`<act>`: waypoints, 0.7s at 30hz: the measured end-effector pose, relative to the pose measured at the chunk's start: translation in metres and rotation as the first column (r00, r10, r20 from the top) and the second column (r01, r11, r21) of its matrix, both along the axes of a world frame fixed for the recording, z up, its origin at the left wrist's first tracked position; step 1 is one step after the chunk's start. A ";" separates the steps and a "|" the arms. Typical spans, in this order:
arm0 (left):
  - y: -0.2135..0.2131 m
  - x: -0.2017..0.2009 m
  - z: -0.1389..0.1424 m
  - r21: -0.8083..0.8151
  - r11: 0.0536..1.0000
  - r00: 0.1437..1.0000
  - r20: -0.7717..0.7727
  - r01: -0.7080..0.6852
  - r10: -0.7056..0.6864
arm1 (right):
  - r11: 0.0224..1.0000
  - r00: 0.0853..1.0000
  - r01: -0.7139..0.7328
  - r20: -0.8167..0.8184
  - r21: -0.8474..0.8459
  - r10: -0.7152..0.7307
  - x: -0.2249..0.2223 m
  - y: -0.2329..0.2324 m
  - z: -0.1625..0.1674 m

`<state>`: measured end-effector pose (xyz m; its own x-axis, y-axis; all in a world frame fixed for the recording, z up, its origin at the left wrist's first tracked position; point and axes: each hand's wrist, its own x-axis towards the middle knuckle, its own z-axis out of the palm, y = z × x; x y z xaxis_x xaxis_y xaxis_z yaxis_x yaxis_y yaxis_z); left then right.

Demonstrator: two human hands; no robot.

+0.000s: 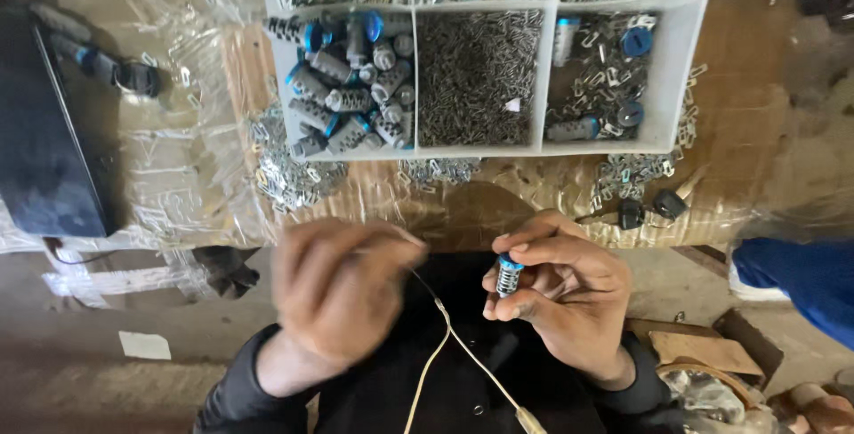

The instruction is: The person sits at a workbench and assembles lock cylinders by hand. They pick small metal pins and springs from a compartment tray and insert them one at a time into the open lock body, pressing each part into place before reaching for the next part.

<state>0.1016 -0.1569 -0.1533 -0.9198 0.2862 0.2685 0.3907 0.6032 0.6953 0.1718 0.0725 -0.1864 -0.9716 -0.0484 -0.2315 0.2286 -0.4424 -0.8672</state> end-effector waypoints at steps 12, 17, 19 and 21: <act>-0.009 -0.001 0.005 0.027 0.928 0.919 -0.147 0.372 -0.365 | 0.987 0.998 -0.018 -0.054 0.157 0.027 -0.011 -0.017 -0.002; -0.011 0.013 0.005 0.554 0.832 0.558 0.697 -0.019 -0.452 | 0.952 0.950 -0.304 -0.083 -0.032 0.300 -0.018 0.002 0.003; 0.009 0.010 0.010 0.500 0.865 0.570 0.719 -0.026 -0.398 | 0.961 0.961 -0.275 -0.052 -0.041 0.273 -0.012 0.019 0.010; 0.040 -0.002 0.016 0.424 0.898 0.811 0.481 0.119 -0.334 | 0.987 0.988 -0.155 0.013 0.042 0.154 0.001 0.042 0.018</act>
<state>0.0998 -0.1172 -0.1372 -0.8654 0.4879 -0.1147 -0.0100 0.2120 0.9772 0.1727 0.1146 -0.1685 -0.9510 -0.1874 -0.2458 0.2997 -0.3638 -0.8819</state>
